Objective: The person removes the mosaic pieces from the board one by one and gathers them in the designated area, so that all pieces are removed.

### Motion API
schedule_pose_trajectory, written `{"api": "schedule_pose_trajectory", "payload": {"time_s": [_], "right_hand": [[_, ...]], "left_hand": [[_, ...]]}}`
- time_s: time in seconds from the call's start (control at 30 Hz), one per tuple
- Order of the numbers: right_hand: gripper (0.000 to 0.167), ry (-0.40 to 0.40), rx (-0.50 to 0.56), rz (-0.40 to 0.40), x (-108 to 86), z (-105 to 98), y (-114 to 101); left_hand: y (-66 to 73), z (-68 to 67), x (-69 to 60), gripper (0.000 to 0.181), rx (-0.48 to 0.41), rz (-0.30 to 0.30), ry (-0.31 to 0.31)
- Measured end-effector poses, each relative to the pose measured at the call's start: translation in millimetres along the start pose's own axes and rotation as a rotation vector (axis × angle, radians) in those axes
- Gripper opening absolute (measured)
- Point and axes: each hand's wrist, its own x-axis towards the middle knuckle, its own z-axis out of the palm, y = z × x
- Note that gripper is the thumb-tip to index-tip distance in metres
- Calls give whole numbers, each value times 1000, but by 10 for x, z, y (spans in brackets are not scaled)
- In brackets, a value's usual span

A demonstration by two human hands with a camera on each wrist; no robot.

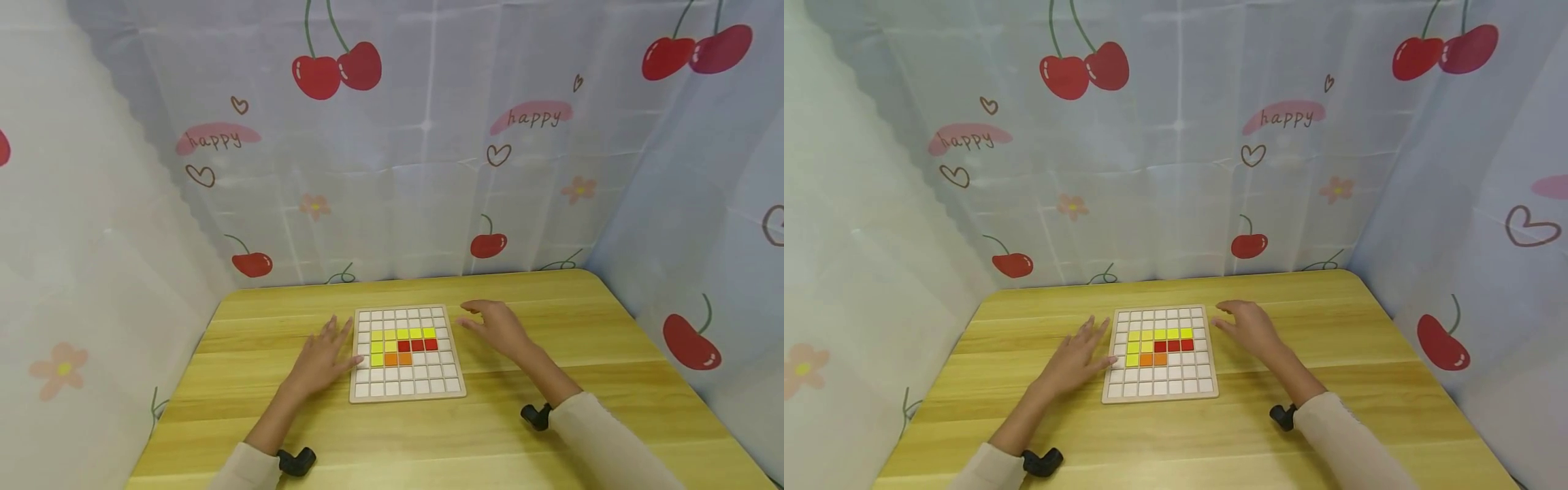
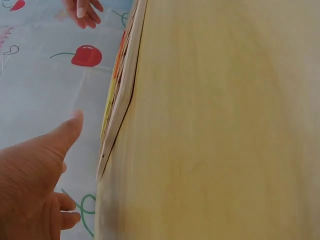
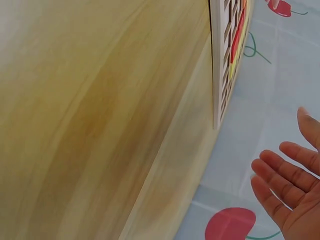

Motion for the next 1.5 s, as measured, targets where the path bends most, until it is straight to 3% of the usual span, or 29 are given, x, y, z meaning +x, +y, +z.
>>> {"api": "schedule_pose_trajectory", "payload": {"time_s": [0.4, 0.7, 0.87, 1.5], "right_hand": [[34, -52, 183, -24, 133, 207, 23], [32, -92, 240, 5, 181, 295, 54], [32, -124, 258, 11, 215, 342, 67], [20, -209, 290, 48, 318, 507, 59]], "left_hand": [[-63, 183, 32, 89, -14, 50, 10], [-176, 318, 32, 87, -29, 103, 39], [-201, 374, 31, 84, 8, 146, 55], [-190, 387, 5, 80, 42, 168, 55]]}}
